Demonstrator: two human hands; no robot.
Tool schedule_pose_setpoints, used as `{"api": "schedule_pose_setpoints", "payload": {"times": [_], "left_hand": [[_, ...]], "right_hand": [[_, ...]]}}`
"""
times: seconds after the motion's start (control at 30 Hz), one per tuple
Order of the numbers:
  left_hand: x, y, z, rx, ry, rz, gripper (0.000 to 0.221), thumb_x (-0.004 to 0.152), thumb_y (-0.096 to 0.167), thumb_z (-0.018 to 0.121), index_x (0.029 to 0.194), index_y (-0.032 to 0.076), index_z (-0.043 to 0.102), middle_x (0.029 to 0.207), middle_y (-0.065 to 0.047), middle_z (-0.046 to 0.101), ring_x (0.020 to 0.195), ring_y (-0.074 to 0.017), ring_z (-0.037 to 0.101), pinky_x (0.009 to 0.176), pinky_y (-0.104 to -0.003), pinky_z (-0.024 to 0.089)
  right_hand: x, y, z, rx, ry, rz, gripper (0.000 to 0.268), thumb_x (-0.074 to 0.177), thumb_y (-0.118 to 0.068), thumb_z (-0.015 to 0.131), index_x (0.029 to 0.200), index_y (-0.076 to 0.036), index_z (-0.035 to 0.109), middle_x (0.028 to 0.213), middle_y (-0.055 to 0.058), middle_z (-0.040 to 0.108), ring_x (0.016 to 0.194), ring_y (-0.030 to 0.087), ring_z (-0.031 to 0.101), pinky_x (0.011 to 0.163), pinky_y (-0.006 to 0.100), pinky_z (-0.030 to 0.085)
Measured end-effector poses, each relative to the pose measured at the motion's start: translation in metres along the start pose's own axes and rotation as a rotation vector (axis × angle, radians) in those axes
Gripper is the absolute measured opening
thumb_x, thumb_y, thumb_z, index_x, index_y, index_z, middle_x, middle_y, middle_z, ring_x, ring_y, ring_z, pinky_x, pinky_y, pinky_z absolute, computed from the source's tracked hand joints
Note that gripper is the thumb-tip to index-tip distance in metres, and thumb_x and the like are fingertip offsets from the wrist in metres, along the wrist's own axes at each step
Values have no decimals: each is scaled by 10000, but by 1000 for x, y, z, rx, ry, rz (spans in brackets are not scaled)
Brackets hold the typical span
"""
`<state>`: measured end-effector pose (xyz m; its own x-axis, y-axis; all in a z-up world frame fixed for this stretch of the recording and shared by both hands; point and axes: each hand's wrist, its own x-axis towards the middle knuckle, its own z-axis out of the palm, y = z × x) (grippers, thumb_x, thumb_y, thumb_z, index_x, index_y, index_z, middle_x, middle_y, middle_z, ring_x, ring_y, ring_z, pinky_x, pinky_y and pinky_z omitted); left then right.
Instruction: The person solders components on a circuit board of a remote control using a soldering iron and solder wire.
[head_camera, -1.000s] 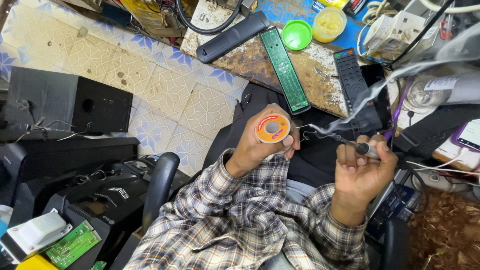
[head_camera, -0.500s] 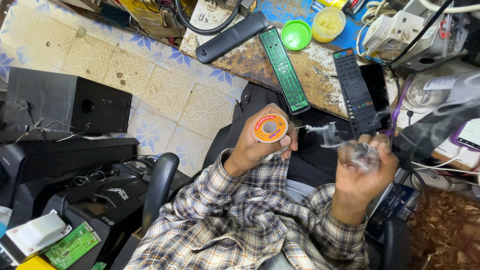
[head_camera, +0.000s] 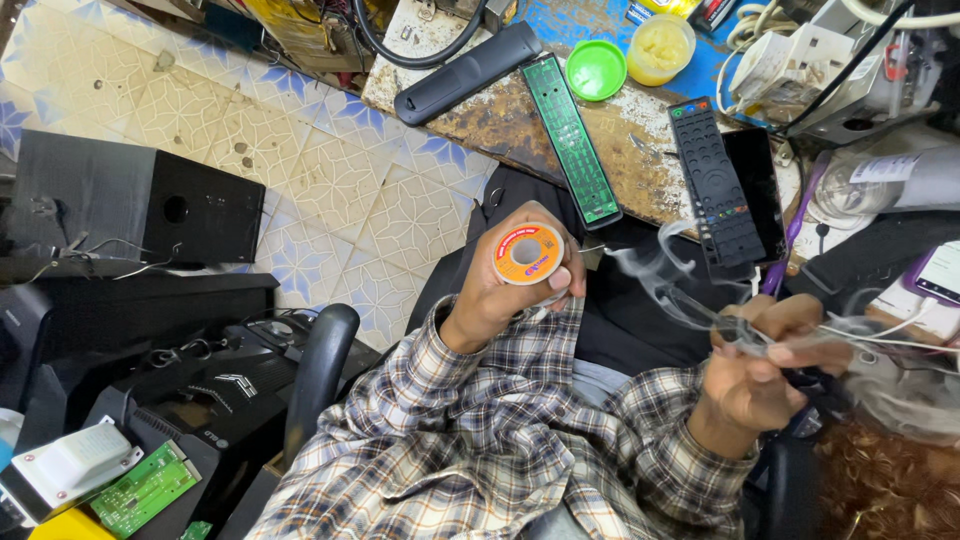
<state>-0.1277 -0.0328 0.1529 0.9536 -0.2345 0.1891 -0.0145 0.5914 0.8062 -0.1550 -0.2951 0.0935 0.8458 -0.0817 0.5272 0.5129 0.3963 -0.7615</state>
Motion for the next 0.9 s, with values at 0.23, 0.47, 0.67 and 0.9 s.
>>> {"api": "schedule_pose_setpoints", "payload": {"times": [0.23,0.47,0.67,0.9], "left_hand": [[-4,-4,1,-48,-1,-20,272,936,161,721,1021,47,489,834,-179,615,716,-206,573,554,-257,448],[-3,-7,1,-19,-9,-3,272,952,182,713,1035,55,487,840,-168,605,725,-196,573,565,-255,458],[-3,-7,0,2,-5,-1,281,940,192,721,1030,62,489,836,-160,618,731,-201,592,559,-254,456],[0,-5,-1,-48,38,-25,272,934,169,717,1006,50,483,834,-167,628,720,-196,561,572,-258,453]], "right_hand": [[11,-4,15,40,-26,-46,112,979,-247,712,1038,-193,634,961,-9,558,752,74,615,627,190,605],[-9,2,-7,78,-3,49,196,971,-183,638,1116,-315,624,999,-59,447,782,65,453,635,155,414],[-4,1,-8,42,-53,21,144,1008,-320,703,1084,-233,617,957,-21,514,763,55,574,651,155,588],[-4,0,-5,-23,-13,33,117,999,-311,669,1042,-258,574,944,-25,420,693,76,469,579,158,500]]}}
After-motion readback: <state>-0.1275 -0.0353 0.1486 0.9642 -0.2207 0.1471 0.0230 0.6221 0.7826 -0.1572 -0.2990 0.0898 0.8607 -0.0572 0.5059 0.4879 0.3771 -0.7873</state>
